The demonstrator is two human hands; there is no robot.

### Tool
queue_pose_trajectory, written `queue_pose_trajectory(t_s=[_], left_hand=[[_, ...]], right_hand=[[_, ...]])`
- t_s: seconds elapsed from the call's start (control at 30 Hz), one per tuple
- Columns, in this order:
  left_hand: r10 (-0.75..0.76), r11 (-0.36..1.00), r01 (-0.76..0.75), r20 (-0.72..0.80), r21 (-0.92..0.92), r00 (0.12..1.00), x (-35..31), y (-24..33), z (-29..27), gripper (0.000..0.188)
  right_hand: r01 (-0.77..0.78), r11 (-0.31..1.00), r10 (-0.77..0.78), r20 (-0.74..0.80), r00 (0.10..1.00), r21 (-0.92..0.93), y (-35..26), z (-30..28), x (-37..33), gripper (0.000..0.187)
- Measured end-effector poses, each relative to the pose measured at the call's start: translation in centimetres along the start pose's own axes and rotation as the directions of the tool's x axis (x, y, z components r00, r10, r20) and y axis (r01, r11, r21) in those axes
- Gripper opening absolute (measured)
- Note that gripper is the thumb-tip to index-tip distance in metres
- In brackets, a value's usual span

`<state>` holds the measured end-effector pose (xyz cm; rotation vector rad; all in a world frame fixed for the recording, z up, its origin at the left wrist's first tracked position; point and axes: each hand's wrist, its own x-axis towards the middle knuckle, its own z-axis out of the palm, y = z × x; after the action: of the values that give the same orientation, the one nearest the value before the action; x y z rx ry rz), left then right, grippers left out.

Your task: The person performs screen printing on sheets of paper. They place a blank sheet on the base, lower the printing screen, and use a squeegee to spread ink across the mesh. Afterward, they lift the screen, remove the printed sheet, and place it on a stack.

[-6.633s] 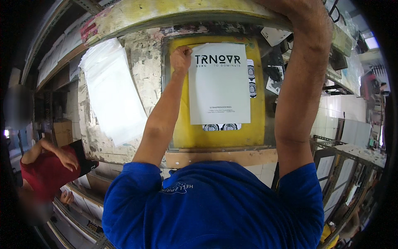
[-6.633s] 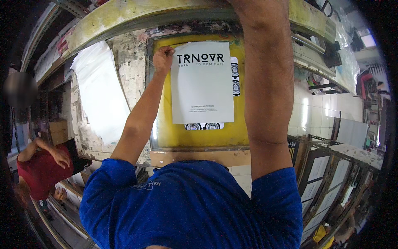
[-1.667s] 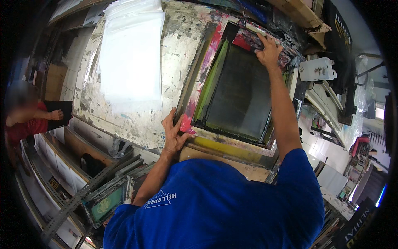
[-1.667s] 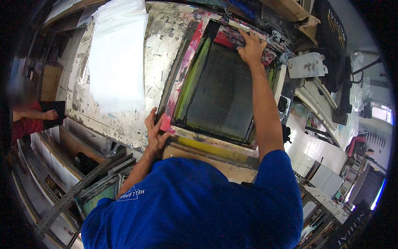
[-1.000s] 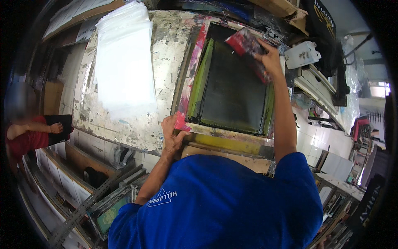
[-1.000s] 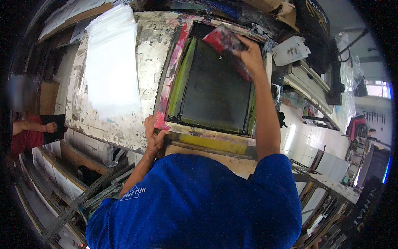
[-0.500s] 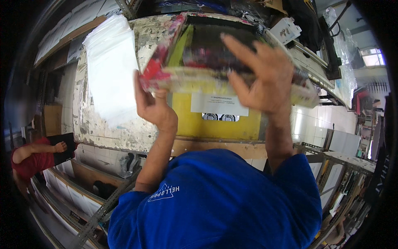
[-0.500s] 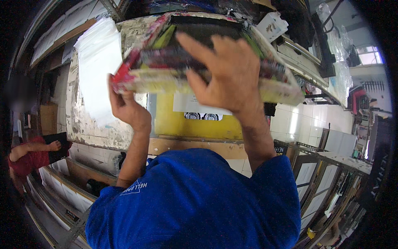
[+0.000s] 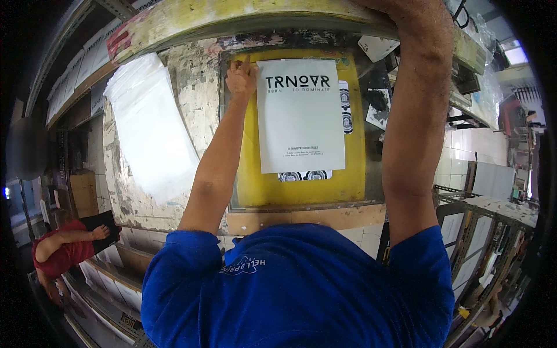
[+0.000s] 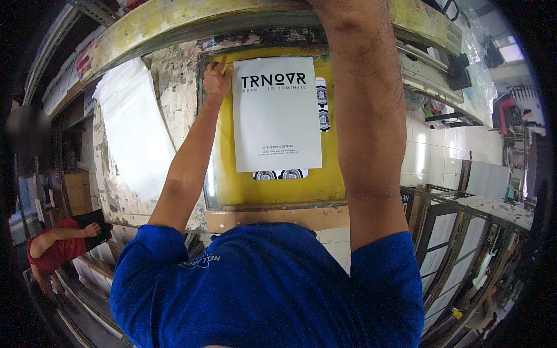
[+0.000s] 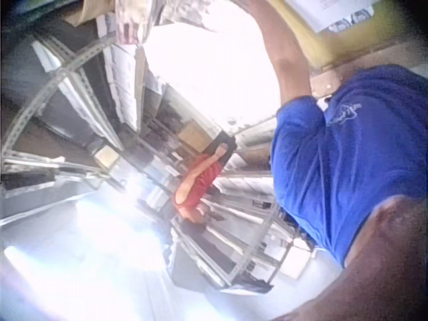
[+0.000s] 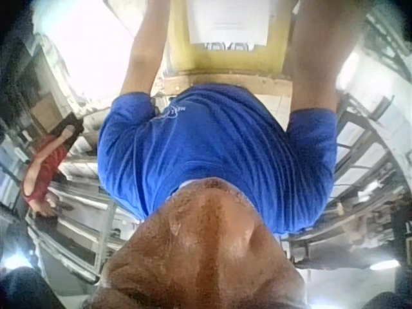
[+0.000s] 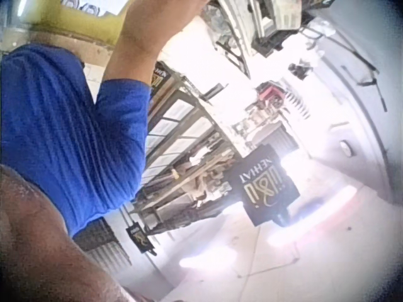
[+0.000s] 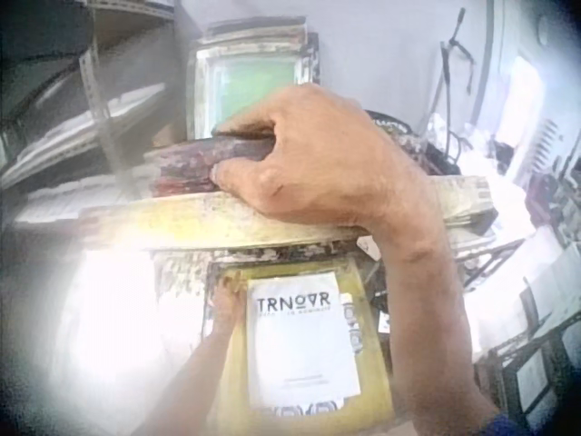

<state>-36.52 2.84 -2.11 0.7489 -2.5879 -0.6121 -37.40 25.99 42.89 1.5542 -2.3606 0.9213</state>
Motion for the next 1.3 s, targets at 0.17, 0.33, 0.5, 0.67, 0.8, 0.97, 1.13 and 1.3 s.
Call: queue_pose_trajectory(t_s=[0.17,0.33,0.5,0.67,0.8,0.97,1.13,1.3], left_hand=[[0.046,0.998,-0.048,0.076,0.037,0.996,0.3,1.4,-0.2,0.037],[-0.001,0.917,0.035,0.086,-0.398,0.996,0.9,0.1,0.0,0.016],[0.055,0.873,-0.082,-0.071,-0.480,0.996,0.4,3.4,-2.4,0.008],[-0.136,0.814,0.000,-0.191,-0.581,0.972,-0.2,1.3,-7.5,0.012],[-0.286,0.716,0.083,-0.182,-0.693,0.941,-3.1,-5.6,-11.5,0.019],[-0.634,0.610,0.239,-0.283,-0.756,0.720,-9.2,-15.8,-17.3,0.021],[-0.796,0.527,0.222,-0.385,-0.820,0.467,-15.5,-25.4,-23.4,0.028],[-0.916,0.400,0.288,-0.377,-0.870,0.136,-20.2,-29.9,-29.1,0.037]], right_hand=[[0.095,0.976,-0.140,-0.231,0.963,-0.195,-0.8,1.7,-1.9,0.041],[0.000,1.000,0.000,0.063,0.998,0.000,-1.1,-0.5,-0.1,0.041],[-0.015,0.993,0.010,-0.038,0.999,-0.116,1.9,1.4,0.6,0.041],[0.001,0.973,-0.031,-0.128,0.991,-0.229,-0.2,1.8,0.0,0.043],[-0.062,0.966,0.032,-0.124,0.992,-0.249,-0.7,1.5,0.0,0.043],[-0.129,0.923,0.044,-0.233,0.972,-0.363,-3.7,2.7,-0.9,0.042],[-0.157,0.945,0.104,-0.193,0.976,-0.285,-4.4,2.6,-0.9,0.042],[-0.068,0.960,-0.002,-0.246,0.969,-0.272,-3.9,3.1,-1.2,0.044]])
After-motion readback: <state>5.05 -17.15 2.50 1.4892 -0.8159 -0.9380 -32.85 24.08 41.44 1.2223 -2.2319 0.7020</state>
